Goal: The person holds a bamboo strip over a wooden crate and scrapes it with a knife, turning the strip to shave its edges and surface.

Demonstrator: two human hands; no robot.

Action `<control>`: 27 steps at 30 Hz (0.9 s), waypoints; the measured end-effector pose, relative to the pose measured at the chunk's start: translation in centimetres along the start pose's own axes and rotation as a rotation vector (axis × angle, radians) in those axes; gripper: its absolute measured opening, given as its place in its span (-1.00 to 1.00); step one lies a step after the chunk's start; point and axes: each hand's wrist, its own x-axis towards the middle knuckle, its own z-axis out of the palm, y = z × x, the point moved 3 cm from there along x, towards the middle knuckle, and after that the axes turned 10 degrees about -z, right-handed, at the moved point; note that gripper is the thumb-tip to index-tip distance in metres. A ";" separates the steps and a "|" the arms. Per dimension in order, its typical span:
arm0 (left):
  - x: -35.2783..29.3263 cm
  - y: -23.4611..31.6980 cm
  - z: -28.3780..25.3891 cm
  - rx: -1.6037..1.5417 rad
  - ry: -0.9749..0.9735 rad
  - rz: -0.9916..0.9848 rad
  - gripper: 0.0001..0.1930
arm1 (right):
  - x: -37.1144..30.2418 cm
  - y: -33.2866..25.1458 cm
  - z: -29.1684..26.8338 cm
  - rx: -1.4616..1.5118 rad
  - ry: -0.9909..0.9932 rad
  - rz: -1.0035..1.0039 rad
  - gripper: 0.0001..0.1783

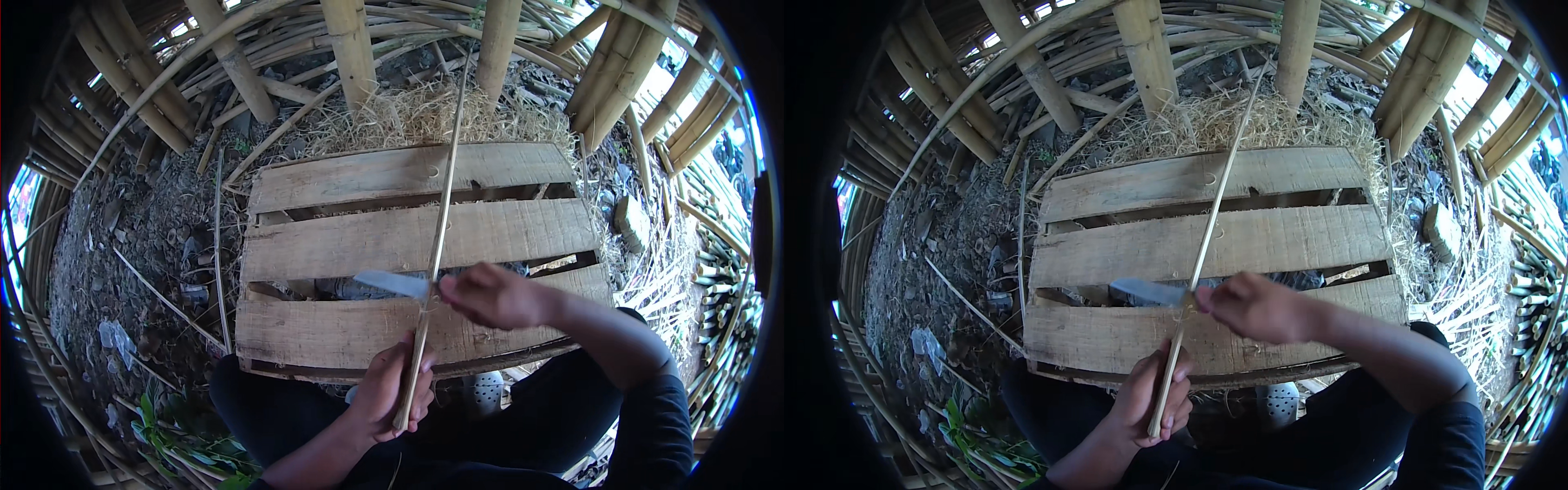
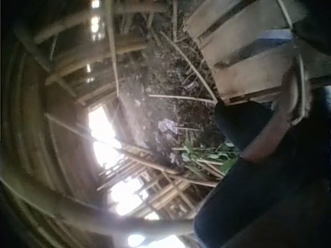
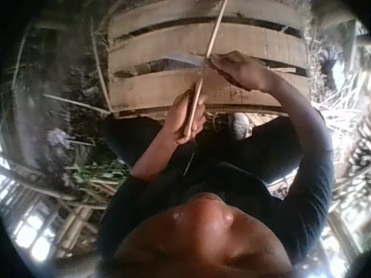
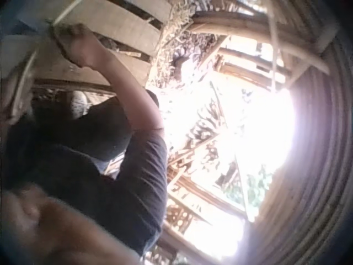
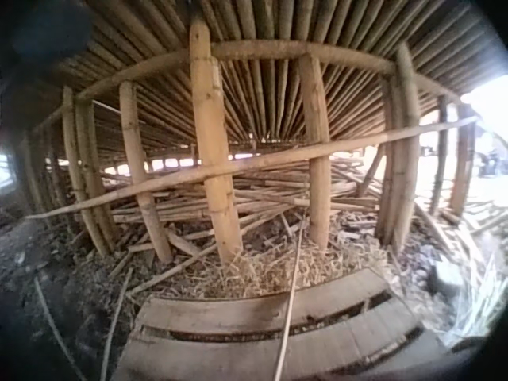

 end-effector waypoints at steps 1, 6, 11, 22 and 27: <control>0.1 -0.1 -0.1 -0.006 0.032 0.010 -0.51 | 0.2 0.6 -0.7 0.185 -0.089 0.112 -0.43; 0.0 0.2 -0.3 -0.027 0.008 0.006 -0.51 | -0.3 0.4 2.6 -0.175 0.239 -0.172 -0.38; -0.3 0.6 0.0 -0.045 -0.018 -0.006 -0.50 | 0.5 0.3 -0.9 0.079 0.295 0.136 -0.41; 0.0 0.3 -0.2 -0.077 -0.065 -0.033 -0.53 | -0.6 -1.2 1.4 -0.121 0.171 -0.061 -0.51; -0.1 0.4 -0.3 -0.059 -0.045 -0.016 -0.53 | -0.4 -1.2 1.9 -0.124 0.059 0.025 -0.46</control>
